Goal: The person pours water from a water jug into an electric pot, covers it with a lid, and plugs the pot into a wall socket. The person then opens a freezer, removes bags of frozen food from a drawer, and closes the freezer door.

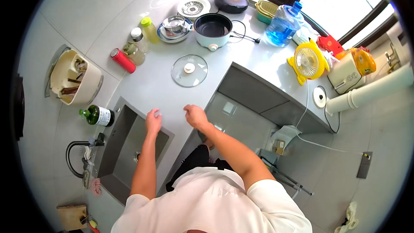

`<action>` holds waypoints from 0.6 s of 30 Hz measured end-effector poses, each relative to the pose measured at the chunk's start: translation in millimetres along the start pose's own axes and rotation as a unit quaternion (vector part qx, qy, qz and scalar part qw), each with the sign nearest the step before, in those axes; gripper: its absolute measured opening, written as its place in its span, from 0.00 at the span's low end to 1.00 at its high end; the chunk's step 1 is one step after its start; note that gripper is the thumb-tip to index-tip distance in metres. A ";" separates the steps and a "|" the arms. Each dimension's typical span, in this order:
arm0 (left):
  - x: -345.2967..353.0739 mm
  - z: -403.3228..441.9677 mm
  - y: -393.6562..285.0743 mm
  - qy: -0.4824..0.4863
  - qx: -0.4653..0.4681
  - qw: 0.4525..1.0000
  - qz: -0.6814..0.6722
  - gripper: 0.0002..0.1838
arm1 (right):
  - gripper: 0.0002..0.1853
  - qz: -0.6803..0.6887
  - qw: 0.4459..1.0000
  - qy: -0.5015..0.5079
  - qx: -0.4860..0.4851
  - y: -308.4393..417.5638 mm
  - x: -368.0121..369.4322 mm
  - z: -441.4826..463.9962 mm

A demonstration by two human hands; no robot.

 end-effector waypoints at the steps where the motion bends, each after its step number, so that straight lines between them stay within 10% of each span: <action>1: 12.8 16.3 -8.8 -0.001 0.004 1.000 -0.005 0.16 | 0.13 -0.015 1.000 -0.014 0.008 -10.9 -14.0 15.9; 18: 69.2 146.7 -58.5 -0.072 -0.112 0.991 -0.027 0.15 | 0.17 -0.161 0.980 0.106 -0.049 -29.1 -59.6 262.2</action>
Point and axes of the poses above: each hand's wrist, its own z-axis towards the middle knuckle, its own x-axis out of the palm, y = z × x, the point moved 6 cm from there along z, towards the middle knuckle, and after that the axes turned 1 degree about -y, right-handed, at the moved point
